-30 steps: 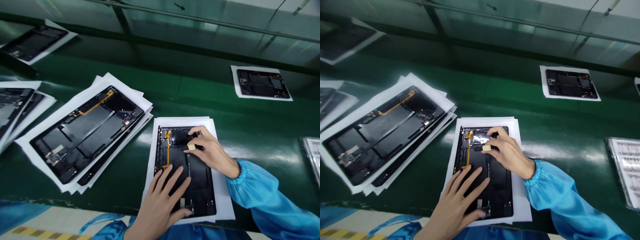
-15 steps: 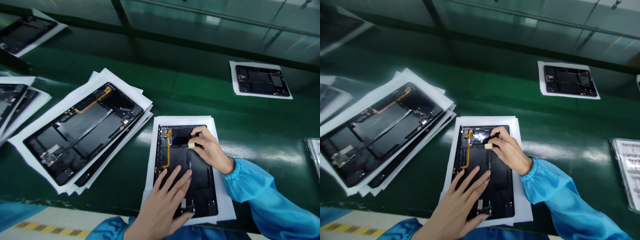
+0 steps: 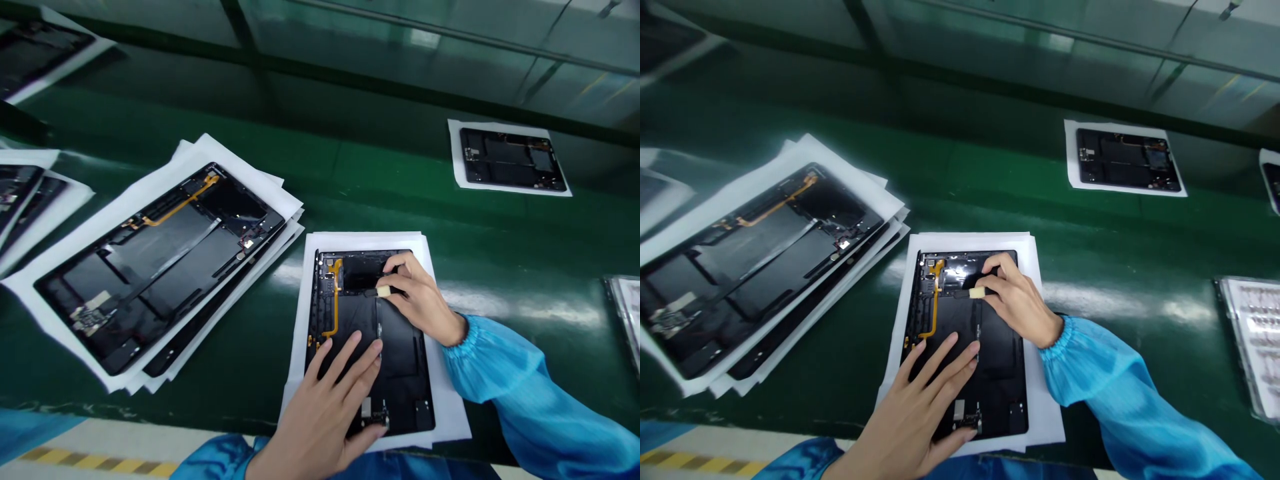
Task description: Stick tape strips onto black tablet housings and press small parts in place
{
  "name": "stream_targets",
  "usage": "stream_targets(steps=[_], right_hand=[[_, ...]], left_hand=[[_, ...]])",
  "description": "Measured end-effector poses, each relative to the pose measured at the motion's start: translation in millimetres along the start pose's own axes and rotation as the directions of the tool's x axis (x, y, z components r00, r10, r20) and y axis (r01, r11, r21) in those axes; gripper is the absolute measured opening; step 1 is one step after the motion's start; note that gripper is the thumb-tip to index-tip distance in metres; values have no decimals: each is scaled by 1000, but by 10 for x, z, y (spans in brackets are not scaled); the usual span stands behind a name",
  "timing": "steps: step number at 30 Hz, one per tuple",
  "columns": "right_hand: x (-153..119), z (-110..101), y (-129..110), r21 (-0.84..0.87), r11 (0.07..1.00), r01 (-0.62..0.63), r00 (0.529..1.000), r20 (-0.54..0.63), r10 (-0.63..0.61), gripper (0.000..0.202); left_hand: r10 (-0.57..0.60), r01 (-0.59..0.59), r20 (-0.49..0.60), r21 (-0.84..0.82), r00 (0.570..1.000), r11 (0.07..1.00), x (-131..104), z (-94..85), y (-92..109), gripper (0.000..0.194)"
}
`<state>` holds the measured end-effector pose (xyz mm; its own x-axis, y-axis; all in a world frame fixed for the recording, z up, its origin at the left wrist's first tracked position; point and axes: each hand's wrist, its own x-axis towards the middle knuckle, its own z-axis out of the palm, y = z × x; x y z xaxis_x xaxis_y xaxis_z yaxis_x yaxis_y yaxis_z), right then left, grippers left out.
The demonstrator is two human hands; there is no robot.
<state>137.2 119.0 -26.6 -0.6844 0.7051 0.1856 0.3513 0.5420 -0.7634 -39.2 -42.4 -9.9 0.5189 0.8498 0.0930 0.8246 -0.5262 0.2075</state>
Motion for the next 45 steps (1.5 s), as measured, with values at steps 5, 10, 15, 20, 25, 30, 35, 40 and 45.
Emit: stream_targets(steps=[5,10,15,20,25,30,35,40,45], right_hand=[[11,11,26,2,1000,11,1000,-19,-11,18],[-9,1,-25,-10,1000,9,1000,-19,-10,19],[-66,-83,-172,68,998,17,1000,-10,-17,24],[-160,-249,-420,255,967,-4,987,154,-36,22],[-542,-439,-862,233,968,97,969,198,-145,22],[-445,-465,-730,157,986,60,993,89,-75,16],[65,-227,-170,40,997,59,995,72,-62,11],[111,-92,37,-72,994,78,992,105,-70,14],[79,-86,37,-123,989,82,989,135,-65,16]], left_hand=[[0,0,-4,-26,1000,1000,7,13,-8,54],[-12,12,-20,-25,1000,1000,-20,4,6,53],[26,-27,-26,-38,999,999,-151,-12,106,49],[-6,1,-111,-50,994,999,-226,147,180,52],[-38,32,-123,-55,992,998,-171,146,183,41],[-44,40,-112,-36,993,999,-147,73,175,40],[-44,42,-100,-23,994,999,-178,128,190,40],[-64,60,-92,-39,994,997,-175,134,213,41],[-61,57,-90,-41,994,998,-184,161,210,42]])
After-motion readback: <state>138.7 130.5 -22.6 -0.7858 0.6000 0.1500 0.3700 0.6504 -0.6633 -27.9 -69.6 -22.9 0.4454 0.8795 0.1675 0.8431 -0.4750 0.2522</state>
